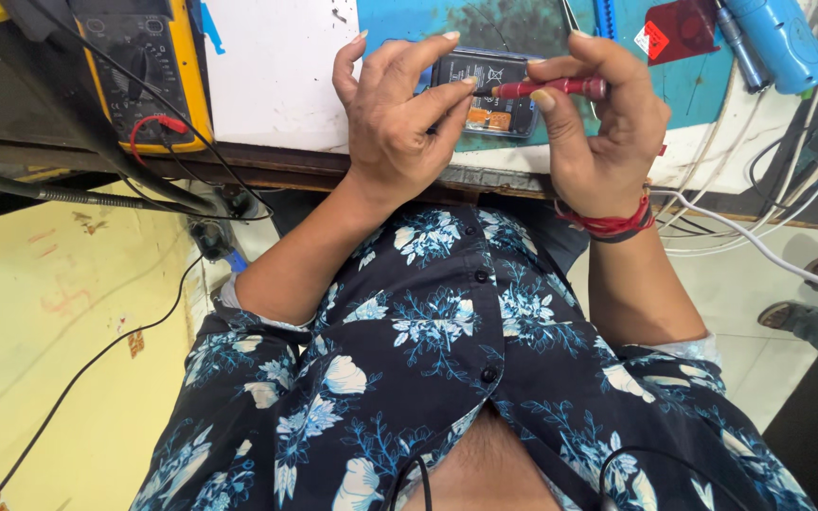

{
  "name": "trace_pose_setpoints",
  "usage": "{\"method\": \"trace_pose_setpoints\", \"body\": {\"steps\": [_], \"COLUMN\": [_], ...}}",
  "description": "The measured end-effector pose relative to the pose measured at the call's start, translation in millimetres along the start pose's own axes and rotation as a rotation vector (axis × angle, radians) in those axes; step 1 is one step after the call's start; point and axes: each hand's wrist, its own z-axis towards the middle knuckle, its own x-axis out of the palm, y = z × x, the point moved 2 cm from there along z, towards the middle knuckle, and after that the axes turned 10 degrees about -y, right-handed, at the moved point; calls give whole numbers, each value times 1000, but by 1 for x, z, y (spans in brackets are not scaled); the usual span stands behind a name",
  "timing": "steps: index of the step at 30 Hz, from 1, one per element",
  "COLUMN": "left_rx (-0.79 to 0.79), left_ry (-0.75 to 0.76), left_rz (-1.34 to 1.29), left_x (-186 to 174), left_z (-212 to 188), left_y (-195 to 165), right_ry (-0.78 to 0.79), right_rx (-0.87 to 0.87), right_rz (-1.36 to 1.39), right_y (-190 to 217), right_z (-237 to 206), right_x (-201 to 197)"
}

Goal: The person repairs a smartphone on a workbench. They solder the phone's internal battery connector with a blue soldering iron, pry and reposition internal components with a screwdriver and by hand, press the back cover into place, and finally hold up the phone and its battery packaging box.

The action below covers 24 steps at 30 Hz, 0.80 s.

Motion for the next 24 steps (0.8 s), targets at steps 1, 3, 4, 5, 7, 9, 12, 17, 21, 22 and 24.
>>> {"method": "trace_pose_setpoints", "body": {"steps": [1, 3, 4, 5, 7, 9, 12, 17, 21, 22, 24], "left_rx": [-1, -5, -7, -8, -1, 2, -2, 13, 20, 25, 34], "left_ry": [0, -1, -3, -4, -1, 2, 7, 15, 19, 21, 26], "left_rz": [0, 2, 4, 6, 4, 3, 6, -11, -36, -35, -35], "left_x": [0, 0, 0, 1, 0, 1, 0, -1, -1, -1, -2], "left_z": [0, 0, 0, 0, 0, 0, 0, 2, 3, 3, 3], "left_y": [0, 0, 0, 1, 1, 0, -1, 0, 0, 0, 0], "right_ry": [10, 13, 22, 30, 57, 91, 125, 104, 48, 38, 36], "right_rx": [-59, -141, -138, -136, -141, -161, -194, -170, -65, -44, -21], "right_rz": [-55, -117, -124, -131, -160, -191, -185, -130, 17, 46, 49], "right_y": [3, 8, 10, 12, 18, 23, 30, 30, 23, 21, 17], "right_z": [2, 4, 6, 7, 9, 12, 14, 12, 3, 0, -4], "right_x": [0, 1, 2, 2, 3, 2, 3, 8, 10, 10, 9]}}
